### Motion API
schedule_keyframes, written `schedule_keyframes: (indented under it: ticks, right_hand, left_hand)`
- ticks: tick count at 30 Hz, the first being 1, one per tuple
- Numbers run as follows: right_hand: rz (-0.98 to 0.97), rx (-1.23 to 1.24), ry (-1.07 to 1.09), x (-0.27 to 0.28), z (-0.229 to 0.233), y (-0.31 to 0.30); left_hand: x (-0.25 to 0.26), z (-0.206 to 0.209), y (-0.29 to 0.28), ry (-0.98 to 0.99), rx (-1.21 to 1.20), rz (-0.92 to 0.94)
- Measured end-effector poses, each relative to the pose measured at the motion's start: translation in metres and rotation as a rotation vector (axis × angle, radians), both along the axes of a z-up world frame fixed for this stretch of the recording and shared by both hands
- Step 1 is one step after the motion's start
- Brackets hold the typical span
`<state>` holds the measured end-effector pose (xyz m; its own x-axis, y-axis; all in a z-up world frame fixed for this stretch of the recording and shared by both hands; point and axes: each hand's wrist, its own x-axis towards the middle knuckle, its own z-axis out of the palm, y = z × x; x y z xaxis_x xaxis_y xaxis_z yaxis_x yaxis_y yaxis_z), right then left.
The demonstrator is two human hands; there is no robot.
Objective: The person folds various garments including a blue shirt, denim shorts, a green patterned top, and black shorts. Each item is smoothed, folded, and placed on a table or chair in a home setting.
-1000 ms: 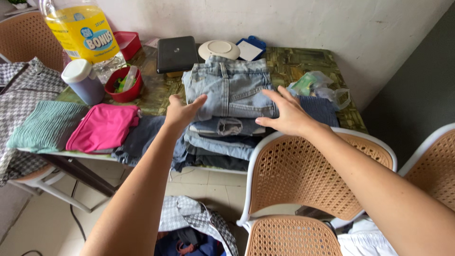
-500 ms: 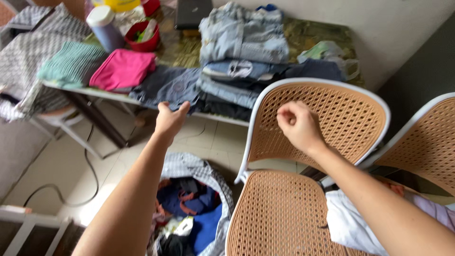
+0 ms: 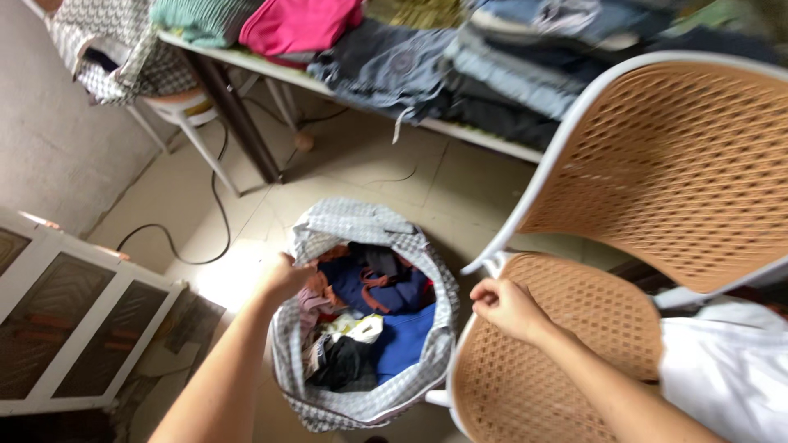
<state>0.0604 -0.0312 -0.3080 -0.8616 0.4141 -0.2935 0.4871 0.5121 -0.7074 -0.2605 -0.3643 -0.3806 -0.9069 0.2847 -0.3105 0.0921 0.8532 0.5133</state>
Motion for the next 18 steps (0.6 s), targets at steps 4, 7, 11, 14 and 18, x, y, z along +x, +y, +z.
schedule_keyframes:
  ticks: [4,7,11,14,18]
  right_hand:
    - [-0.008,-0.083,-0.043,-0.012,-0.062,-0.042]
    - [0.021,-0.062,-0.082,-0.033,-0.101,-0.065]
    - [0.115,-0.044,-0.112,-0.061,-0.158,-0.106]
    - [0.225,0.013,-0.172,-0.077,-0.201,-0.13]
    - [0.015,-0.075,-0.327,-0.095,-0.254,-0.161]
  left_hand:
    - [-0.002,-0.059,-0.047,-0.134,-0.109,-0.006]
    - [-0.005,-0.101,-0.071,-0.149,-0.166,-0.035]
    - [0.011,-0.17,-0.087,-0.152,-0.13,-0.022]
    - [0.023,-0.224,-0.088,-0.181,-0.073,0.008]
    - [0.054,-0.293,-0.086,-0.214,0.01,0.066]
